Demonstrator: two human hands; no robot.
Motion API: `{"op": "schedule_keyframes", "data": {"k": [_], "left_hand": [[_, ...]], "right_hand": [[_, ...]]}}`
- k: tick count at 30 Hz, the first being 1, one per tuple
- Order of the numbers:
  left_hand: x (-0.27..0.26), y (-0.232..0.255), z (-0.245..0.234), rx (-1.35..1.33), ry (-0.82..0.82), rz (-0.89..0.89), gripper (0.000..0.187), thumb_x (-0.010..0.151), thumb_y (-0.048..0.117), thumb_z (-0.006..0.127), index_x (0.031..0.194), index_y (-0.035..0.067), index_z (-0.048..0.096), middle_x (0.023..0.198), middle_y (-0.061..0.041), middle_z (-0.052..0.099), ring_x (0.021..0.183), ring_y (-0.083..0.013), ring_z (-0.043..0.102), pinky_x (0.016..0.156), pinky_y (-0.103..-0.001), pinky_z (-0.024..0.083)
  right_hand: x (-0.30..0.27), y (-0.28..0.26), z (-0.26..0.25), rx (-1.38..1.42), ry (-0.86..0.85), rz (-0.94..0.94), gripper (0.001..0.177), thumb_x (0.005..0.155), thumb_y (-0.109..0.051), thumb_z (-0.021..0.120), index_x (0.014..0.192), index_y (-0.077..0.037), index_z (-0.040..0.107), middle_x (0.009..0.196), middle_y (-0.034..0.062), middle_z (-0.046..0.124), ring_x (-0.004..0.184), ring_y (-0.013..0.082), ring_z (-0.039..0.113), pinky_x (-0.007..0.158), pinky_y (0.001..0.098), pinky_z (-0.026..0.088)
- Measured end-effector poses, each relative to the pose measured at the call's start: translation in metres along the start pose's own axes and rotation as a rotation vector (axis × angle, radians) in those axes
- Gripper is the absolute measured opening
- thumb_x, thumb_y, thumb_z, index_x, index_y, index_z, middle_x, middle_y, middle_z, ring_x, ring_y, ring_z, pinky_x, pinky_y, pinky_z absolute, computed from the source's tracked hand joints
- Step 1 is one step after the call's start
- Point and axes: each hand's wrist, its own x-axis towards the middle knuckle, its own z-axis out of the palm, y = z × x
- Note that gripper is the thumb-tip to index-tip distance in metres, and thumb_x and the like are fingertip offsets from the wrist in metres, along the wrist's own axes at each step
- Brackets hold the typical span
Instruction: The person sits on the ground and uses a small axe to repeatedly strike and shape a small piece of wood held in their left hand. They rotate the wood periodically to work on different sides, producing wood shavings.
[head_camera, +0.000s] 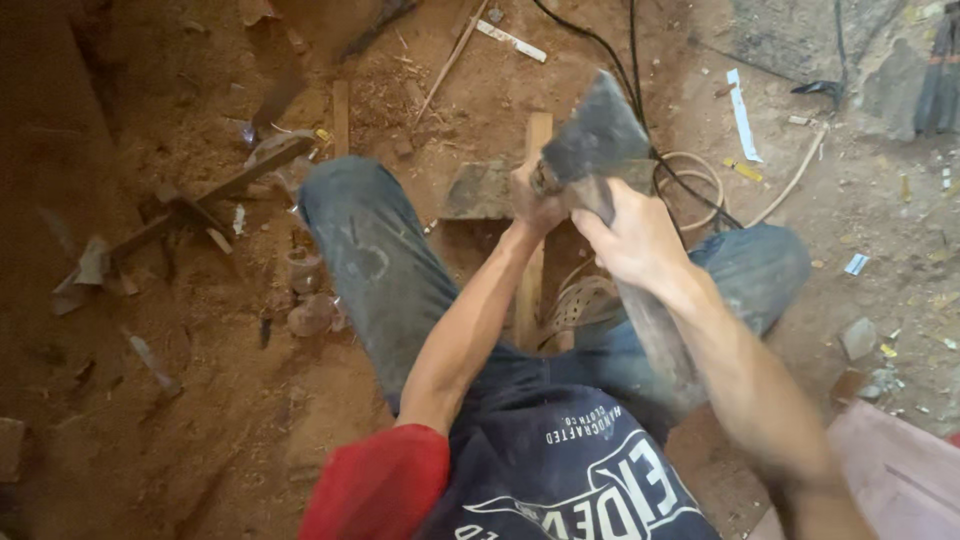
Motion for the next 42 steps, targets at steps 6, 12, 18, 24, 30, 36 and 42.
{"op": "schedule_keyframes", "data": {"k": [6,12,18,24,30,36,42], "left_hand": [[0.067,-0.052,0.041,0.03,0.15,-0.22,0.011,0.082,0.009,0.077,0.081,0.003,0.068,0.07,0.0,0.066,0.064,-0.0115,0.063,0.058,-0.032,0.053],[0.068,-0.079,0.038,-0.033,0.143,-0.167,0.015,0.08,0.012,0.075,0.088,0.003,0.065,0.073,-0.001,0.063,0.066,-0.015,0.062,0.059,-0.034,0.051],[0.123,-0.111,0.052,0.127,0.151,-0.624,0.011,0.07,0.012,0.073,0.069,0.003,0.067,0.053,-0.004,0.063,0.047,-0.0178,0.063,0.043,-0.036,0.048],[0.152,-0.065,0.025,0.16,-0.13,-0.963,0.029,0.079,0.022,0.077,0.064,0.004,0.06,0.049,-0.004,0.051,0.037,-0.0161,0.047,0.037,-0.037,0.036],[0.131,0.0,0.015,0.072,-0.007,-0.524,0.021,0.08,0.03,0.078,0.075,0.012,0.069,0.058,0.004,0.061,0.049,-0.0099,0.057,0.046,-0.033,0.05],[0.061,0.016,0.013,0.013,0.116,-0.226,0.021,0.085,0.025,0.081,0.079,0.009,0.071,0.071,0.005,0.066,0.064,-0.0091,0.061,0.058,-0.03,0.051],[0.048,0.031,0.002,-0.068,0.111,-0.228,0.017,0.087,0.021,0.08,0.079,0.008,0.074,0.07,0.004,0.072,0.06,-0.0089,0.065,0.055,-0.027,0.052]], "right_hand": [[-0.03,0.023,0.002,0.547,0.069,0.464,0.024,0.095,-0.021,0.066,0.112,-0.004,0.063,0.07,0.0076,0.066,0.056,0.0155,0.065,0.052,0.032,0.053],[-0.057,0.048,0.025,0.708,0.031,0.688,0.02,0.095,-0.02,0.067,0.098,-0.001,0.064,0.07,0.0058,0.064,0.054,0.0155,0.062,0.049,0.0317,0.052],[-0.067,0.063,0.037,0.689,-0.043,0.836,0.02,0.092,-0.021,0.069,0.096,-0.002,0.063,0.068,0.007,0.064,0.052,0.0172,0.063,0.047,0.0323,0.051],[-0.059,0.06,0.037,0.72,-0.078,0.78,0.02,0.093,-0.021,0.068,0.097,-0.002,0.062,0.068,0.0058,0.062,0.052,0.0159,0.062,0.047,0.0322,0.051],[-0.055,0.051,0.034,0.725,-0.056,0.743,0.017,0.093,-0.02,0.067,0.098,-0.004,0.064,0.068,0.0044,0.062,0.052,0.0149,0.061,0.048,0.0319,0.052],[-0.065,0.042,0.022,0.77,-0.023,0.653,0.018,0.094,-0.02,0.068,0.097,-0.004,0.061,0.069,0.0046,0.062,0.054,0.0142,0.062,0.05,0.0316,0.053],[-0.081,0.026,0.007,0.71,-0.016,0.59,0.02,0.094,-0.022,0.068,0.096,-0.003,0.062,0.069,0.005,0.064,0.054,0.015,0.063,0.05,0.0309,0.051]]}}
